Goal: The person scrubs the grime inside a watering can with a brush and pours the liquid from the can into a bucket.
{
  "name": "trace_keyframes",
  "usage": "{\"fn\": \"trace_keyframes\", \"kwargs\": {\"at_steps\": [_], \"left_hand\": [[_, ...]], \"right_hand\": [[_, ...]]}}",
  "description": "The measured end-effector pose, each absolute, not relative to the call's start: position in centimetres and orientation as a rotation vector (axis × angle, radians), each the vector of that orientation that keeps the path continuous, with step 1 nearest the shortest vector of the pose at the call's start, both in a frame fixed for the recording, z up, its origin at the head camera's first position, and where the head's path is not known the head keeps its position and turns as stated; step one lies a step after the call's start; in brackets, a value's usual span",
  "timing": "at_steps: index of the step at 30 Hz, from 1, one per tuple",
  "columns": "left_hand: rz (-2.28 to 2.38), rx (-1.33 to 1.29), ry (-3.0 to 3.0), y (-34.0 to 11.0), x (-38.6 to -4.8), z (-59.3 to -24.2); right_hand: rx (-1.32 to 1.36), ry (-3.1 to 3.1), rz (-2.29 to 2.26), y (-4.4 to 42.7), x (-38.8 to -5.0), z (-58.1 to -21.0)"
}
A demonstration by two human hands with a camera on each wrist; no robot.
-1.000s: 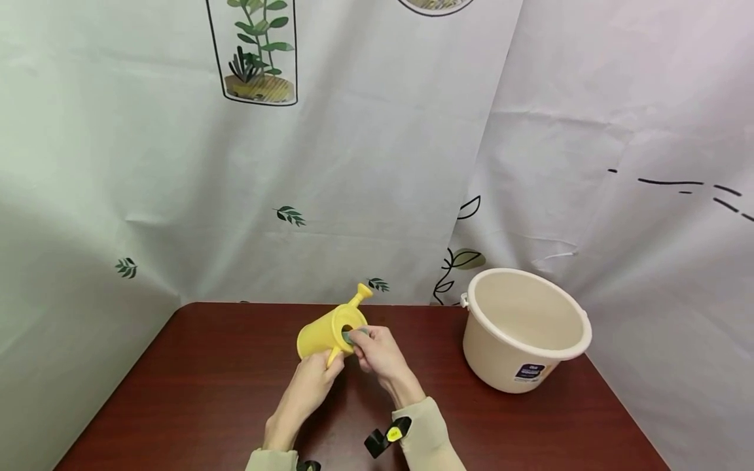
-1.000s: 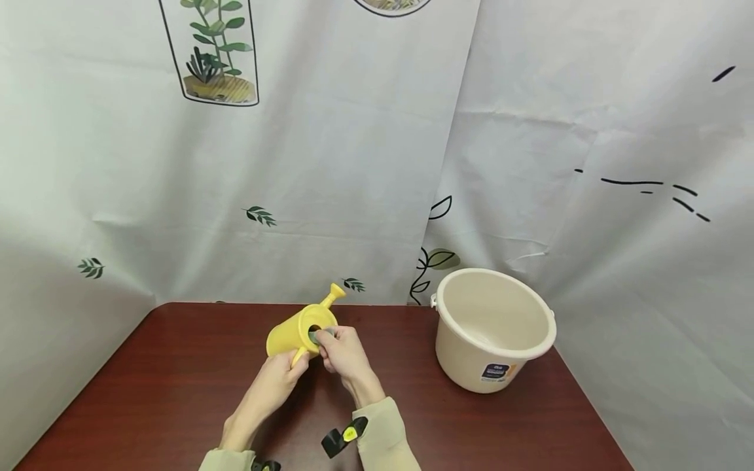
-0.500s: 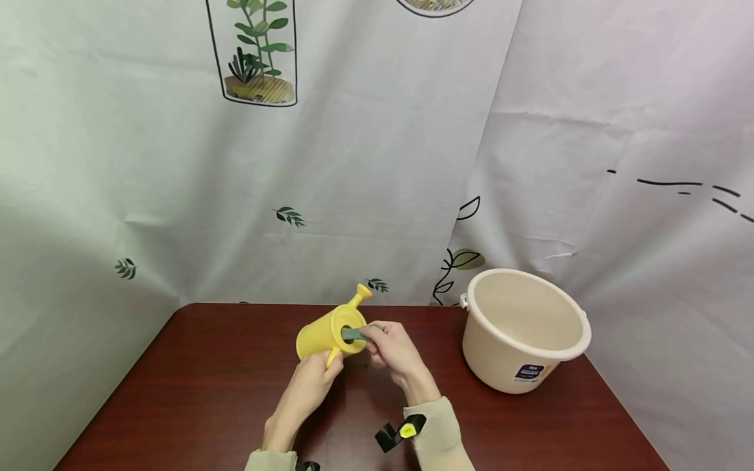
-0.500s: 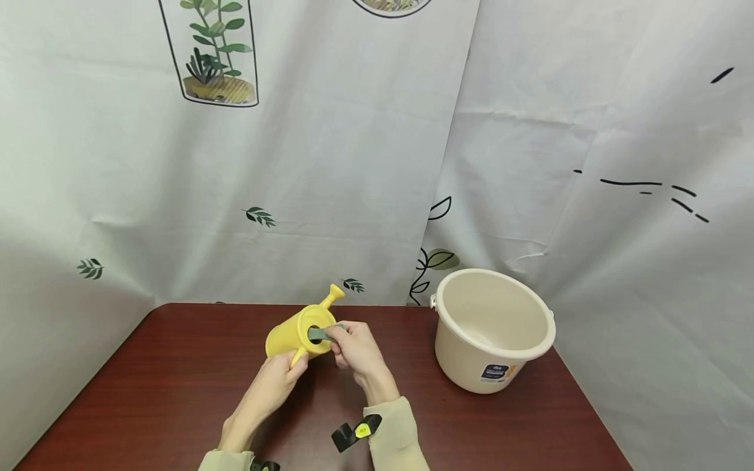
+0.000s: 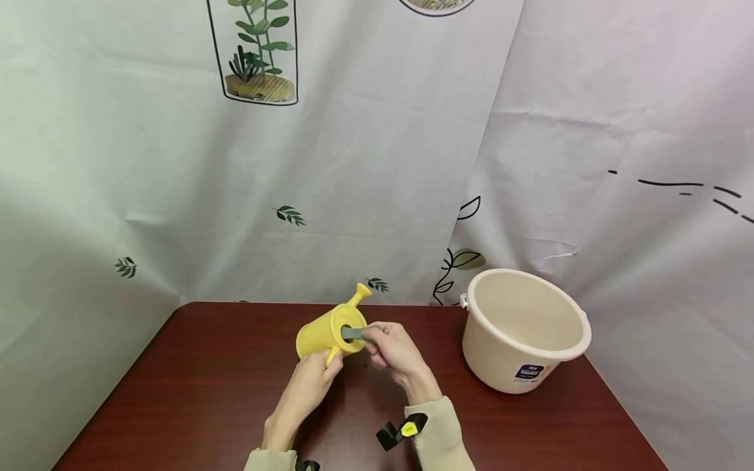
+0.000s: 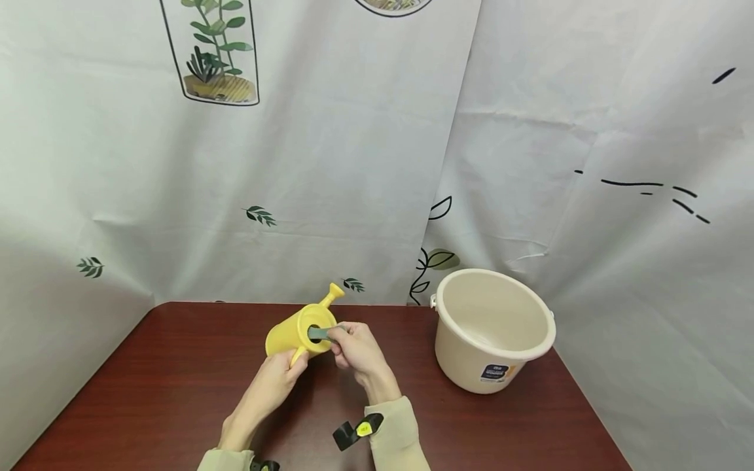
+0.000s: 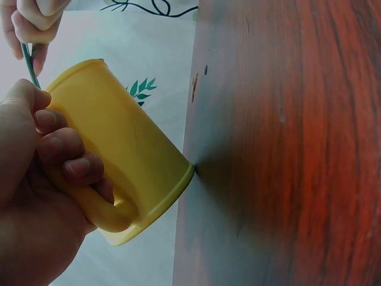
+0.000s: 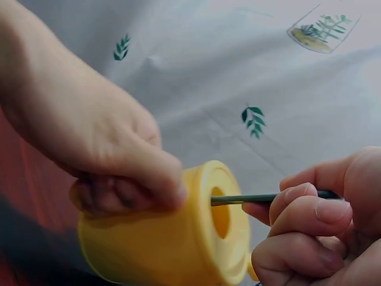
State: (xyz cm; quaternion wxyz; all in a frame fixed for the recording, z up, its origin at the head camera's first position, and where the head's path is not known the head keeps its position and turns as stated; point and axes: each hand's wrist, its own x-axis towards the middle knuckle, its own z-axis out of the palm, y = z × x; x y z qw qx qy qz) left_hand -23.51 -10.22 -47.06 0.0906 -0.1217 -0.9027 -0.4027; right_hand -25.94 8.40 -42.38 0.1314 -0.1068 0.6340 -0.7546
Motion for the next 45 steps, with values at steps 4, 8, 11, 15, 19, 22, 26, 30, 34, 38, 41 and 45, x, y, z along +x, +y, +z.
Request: {"fn": "trace_keyframes", "kwargs": {"at_steps": [4,8,11,15,19,22,26,30,34,38,41,45], "left_hand": [[-1.199,-0.358,-2.684,-10.2,-23.5,-47.1],[-1.211,-0.349,-2.696,-10.2,-23.5,-47.1],[-1.227,-0.349,-2.706,-10.1,-23.5,-47.0],[-1.228,-0.357,-2.701,-10.1,-23.5,-47.1],[-1.226,-0.359,-2.695,-10.1,-23.5,-47.1],[-1.225,-0.357,-2.699,-10.1,-23.4,-47.1],[-1.24,-0.35,-2.703,-10.1,-23.4,-47.0],[-1.258,-0.343,-2.701,-10.2,-23.4,-46.9],[-1.249,-0.344,-2.701,-10.1,-23.4,-46.9],[-1.243,-0.341,-2.698,-10.1,-23.5,-47.0],[-1.247,-0.333,-2.693,-10.1,-23.4,-46.9],[-1.251,-0.324,-2.69,-10.2,-23.4,-46.9]], "right_hand": [[-0.299,1.865,-2.181,7.5,-25.9,-42.8],[-0.299,1.96,-2.164,6.5,-25.8,-43.2],[-0.293,2.02,-2.16,5.9,-25.8,-43.5],[-0.268,2.045,-2.177,5.5,-25.9,-43.8],[-0.245,2.034,-2.188,5.5,-26.0,-43.9],[-0.236,2.01,-2.197,5.7,-26.0,-43.7],[-0.244,1.988,-2.213,6.3,-25.9,-43.1],[-0.255,1.967,-2.207,6.8,-25.6,-42.6],[-0.238,1.933,-2.206,7.2,-25.5,-42.2],[-0.211,1.877,-2.219,7.6,-25.3,-41.7],[-0.2,1.814,-2.229,7.8,-25.2,-41.5],[-0.18,1.723,-2.25,7.9,-25.1,-41.4]]}}
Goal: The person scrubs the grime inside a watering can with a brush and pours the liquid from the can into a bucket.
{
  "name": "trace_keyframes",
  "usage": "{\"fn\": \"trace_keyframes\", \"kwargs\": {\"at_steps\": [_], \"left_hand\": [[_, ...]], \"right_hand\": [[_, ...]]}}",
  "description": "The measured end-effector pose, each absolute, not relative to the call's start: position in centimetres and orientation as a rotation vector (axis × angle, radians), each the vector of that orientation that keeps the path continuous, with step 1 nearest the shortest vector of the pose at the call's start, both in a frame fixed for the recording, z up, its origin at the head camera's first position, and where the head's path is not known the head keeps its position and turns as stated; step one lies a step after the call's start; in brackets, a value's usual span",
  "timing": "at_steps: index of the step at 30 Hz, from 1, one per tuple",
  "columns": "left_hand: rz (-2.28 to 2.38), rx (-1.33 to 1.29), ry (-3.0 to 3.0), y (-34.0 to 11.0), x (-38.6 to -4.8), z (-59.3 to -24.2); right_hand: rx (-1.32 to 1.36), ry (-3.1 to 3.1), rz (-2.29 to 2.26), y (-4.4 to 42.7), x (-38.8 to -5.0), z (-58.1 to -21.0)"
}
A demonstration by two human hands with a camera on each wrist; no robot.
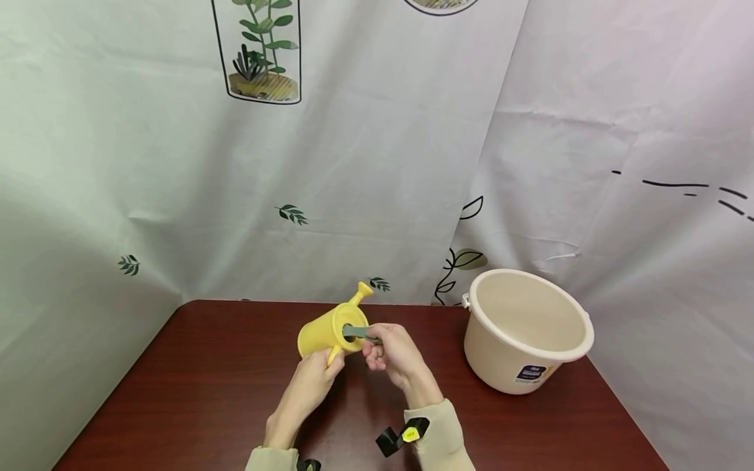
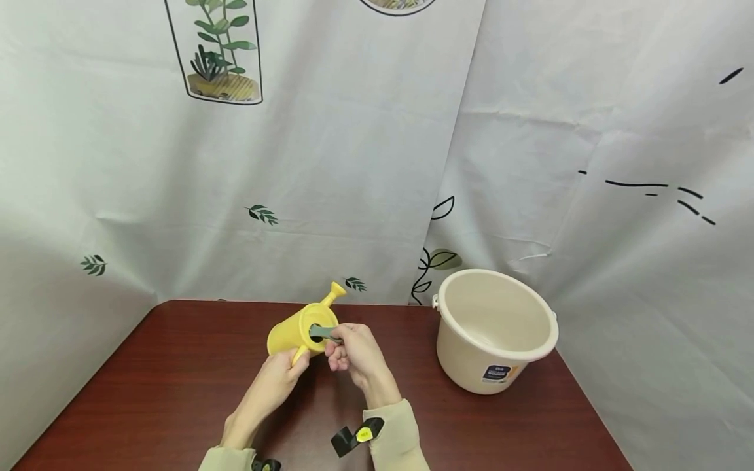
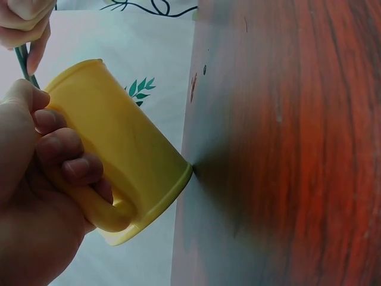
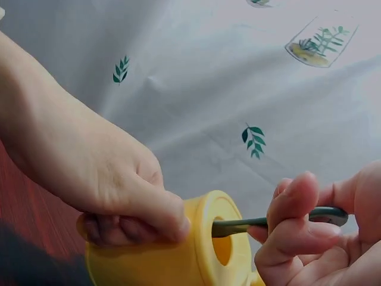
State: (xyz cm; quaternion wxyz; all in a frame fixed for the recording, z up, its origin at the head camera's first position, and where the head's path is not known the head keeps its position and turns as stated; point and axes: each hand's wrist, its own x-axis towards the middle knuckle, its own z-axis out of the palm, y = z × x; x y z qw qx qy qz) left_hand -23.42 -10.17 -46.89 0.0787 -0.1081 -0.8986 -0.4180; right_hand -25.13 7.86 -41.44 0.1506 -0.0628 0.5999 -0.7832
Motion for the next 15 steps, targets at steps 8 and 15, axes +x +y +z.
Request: {"fn": "trace_keyframes", "kwargs": {"at_steps": [8,15], "left_hand": [[-1.266,-0.313,-2.684,-10.2,-23.5,-47.0],[-1.267,-0.294,-2.689,-10.2,-23.5,-46.9]], "right_hand": [[-0.155,1.517,-2.331,7.2,-24.9,-41.7],[-0.117,1.308,-2.418,6.5,-24.9,-41.9]]}}
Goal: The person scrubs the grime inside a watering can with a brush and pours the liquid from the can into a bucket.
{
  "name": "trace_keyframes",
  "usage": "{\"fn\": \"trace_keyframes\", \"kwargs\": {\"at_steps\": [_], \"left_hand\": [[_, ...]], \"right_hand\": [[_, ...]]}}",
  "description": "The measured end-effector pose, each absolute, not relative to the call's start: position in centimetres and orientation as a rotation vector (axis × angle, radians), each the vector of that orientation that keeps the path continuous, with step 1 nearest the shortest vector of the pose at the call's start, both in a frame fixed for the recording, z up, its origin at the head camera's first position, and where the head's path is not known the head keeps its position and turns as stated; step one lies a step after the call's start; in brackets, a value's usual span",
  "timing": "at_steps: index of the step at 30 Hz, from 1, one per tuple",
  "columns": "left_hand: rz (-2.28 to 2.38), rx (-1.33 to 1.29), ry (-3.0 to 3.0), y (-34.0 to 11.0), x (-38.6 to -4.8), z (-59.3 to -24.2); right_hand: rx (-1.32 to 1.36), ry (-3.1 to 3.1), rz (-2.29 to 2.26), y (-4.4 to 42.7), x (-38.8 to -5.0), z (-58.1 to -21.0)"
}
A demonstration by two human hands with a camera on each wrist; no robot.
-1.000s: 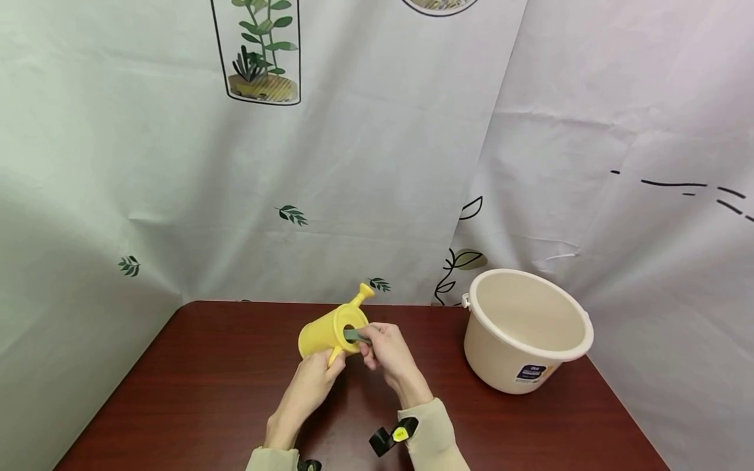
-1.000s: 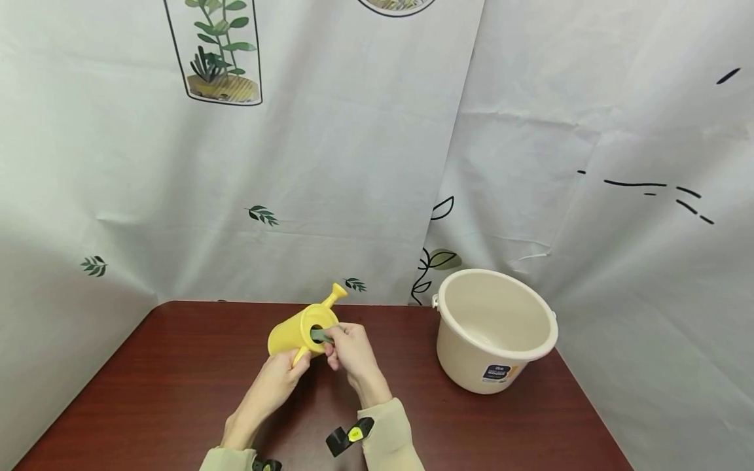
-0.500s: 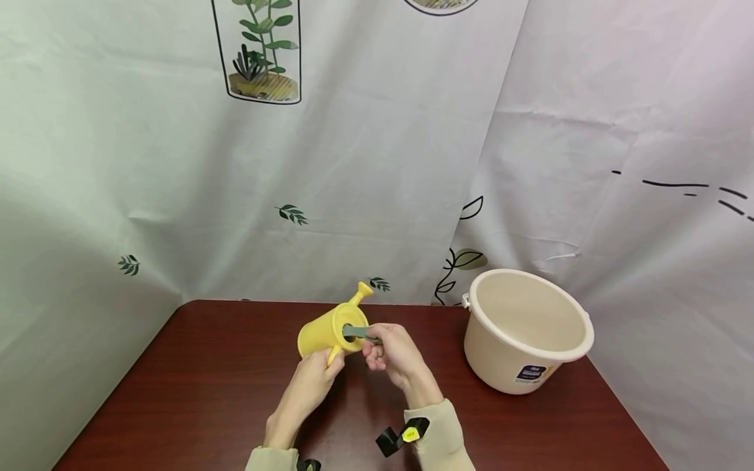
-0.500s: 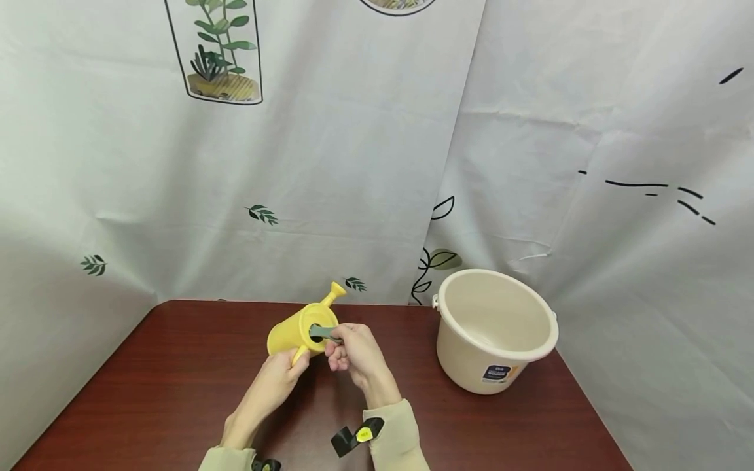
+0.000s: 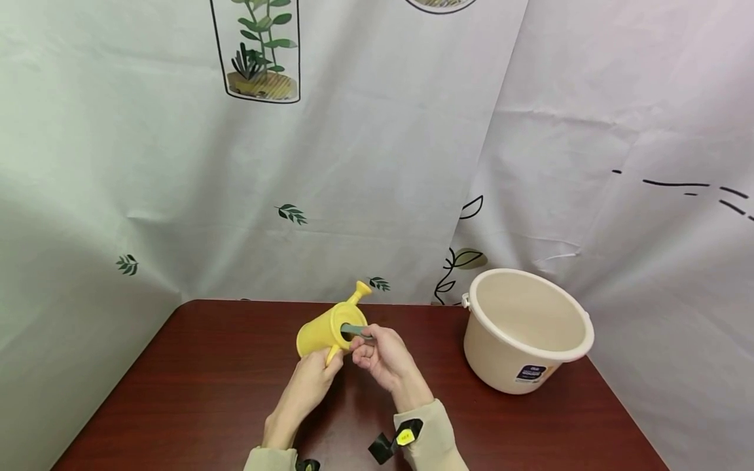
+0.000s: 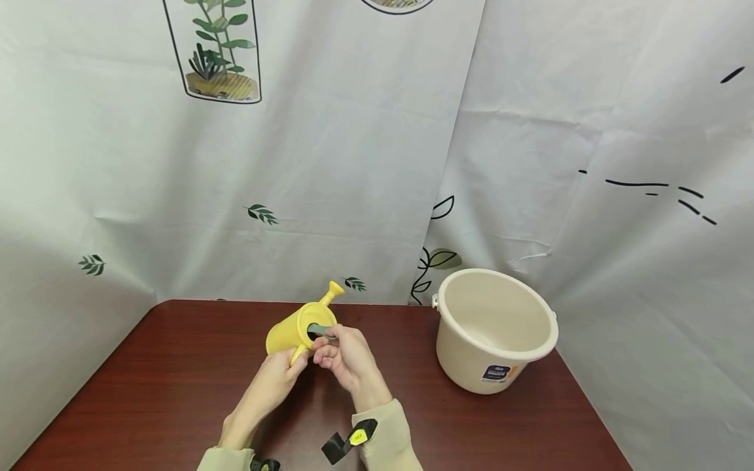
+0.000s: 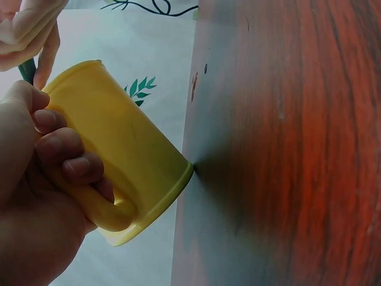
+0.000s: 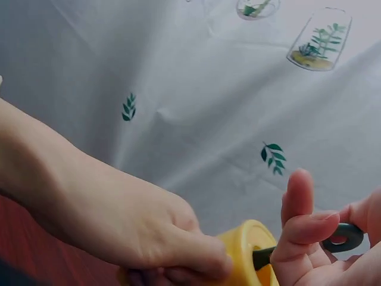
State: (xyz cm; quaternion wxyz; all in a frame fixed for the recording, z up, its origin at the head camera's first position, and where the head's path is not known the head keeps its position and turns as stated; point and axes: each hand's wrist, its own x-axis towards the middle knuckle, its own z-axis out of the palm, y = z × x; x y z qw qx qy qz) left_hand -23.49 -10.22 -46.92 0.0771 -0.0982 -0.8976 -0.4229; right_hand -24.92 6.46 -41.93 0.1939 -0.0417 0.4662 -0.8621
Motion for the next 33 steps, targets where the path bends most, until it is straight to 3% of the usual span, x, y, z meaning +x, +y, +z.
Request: {"fn": "trace_keyframes", "kwargs": {"at_steps": [18,33], "left_hand": [[-1.238,-0.347,-2.715,-9.9,-23.4,-47.0],[-1.228,-0.335,-2.713,-9.9,-23.5,-46.9]], "right_hand": [[-0.057,1.294,-2.418,4.7,-25.5,-43.3],[-0.092,1.456,-2.432,6.4,-25.6,-42.5]]}}
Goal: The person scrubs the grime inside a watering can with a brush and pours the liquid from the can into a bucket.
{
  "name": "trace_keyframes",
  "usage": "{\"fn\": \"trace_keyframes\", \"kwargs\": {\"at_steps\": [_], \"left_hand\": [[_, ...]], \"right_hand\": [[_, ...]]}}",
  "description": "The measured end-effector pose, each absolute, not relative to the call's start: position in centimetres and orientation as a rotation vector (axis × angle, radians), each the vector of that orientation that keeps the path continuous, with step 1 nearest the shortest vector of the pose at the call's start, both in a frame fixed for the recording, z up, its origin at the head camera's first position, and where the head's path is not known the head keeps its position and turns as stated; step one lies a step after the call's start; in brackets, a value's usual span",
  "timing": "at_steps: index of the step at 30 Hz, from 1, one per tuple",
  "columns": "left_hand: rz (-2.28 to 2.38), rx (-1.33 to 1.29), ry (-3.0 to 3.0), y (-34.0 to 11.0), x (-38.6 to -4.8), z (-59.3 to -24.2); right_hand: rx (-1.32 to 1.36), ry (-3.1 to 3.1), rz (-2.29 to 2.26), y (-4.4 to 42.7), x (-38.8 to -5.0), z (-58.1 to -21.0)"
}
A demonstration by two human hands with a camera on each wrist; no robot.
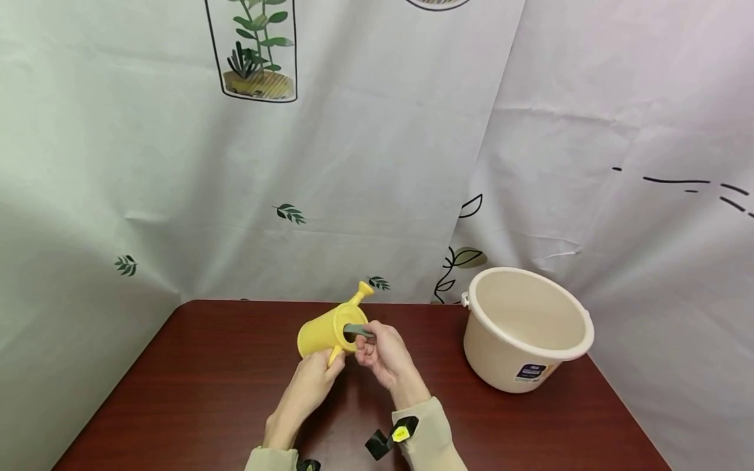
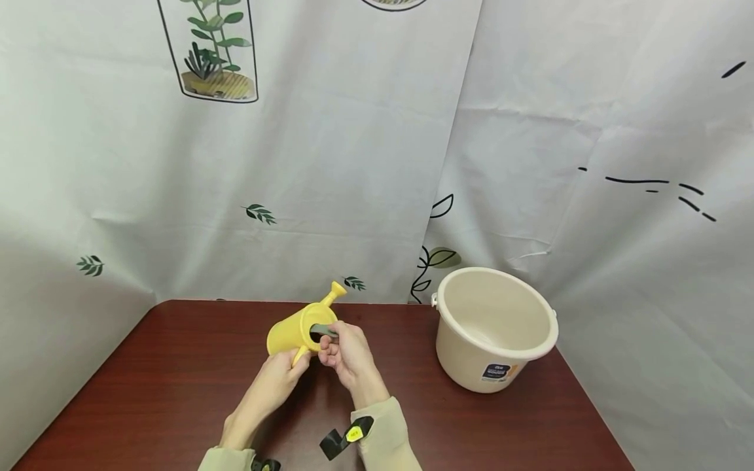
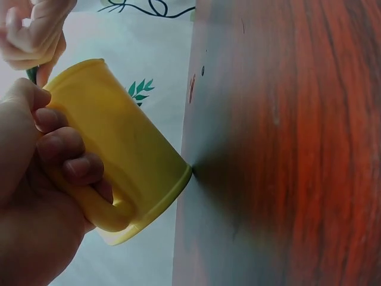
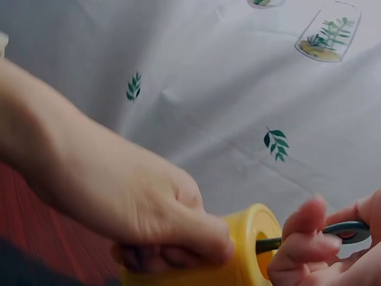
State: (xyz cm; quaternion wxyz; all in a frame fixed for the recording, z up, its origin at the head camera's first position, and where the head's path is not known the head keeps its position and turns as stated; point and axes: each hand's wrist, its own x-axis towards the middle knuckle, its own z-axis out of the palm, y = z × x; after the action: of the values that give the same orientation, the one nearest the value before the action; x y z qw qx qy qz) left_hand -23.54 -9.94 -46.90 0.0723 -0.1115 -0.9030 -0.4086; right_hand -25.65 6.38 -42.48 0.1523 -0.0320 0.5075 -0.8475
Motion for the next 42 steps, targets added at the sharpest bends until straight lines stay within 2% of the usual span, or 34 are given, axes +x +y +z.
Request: {"fn": "trace_keyframes", "kwargs": {"at_steps": [13,22,30,42], "left_hand": [[-1.195,-0.344,-2.726,-9.9,-23.5,-46.8],[-1.243,-0.355,-2.71,-9.9,-23.5,-46.9],[-1.235,-0.358,-2.705,-9.9,-23.5,-46.9],[-1.208,-0.385,-2.705,-9.8,-23.5,-47.1]], "right_hand": [[-0.022,1.903,-2.394,6.1,-25.5,-42.4],[-0.177,2.774,-1.889,6.6,-25.5,-42.8],[-0.318,2.758,-1.885,7.5,-25.8,-42.5],[-0.666,2.812,-1.422,9.3,-25.3,-41.7]]}}
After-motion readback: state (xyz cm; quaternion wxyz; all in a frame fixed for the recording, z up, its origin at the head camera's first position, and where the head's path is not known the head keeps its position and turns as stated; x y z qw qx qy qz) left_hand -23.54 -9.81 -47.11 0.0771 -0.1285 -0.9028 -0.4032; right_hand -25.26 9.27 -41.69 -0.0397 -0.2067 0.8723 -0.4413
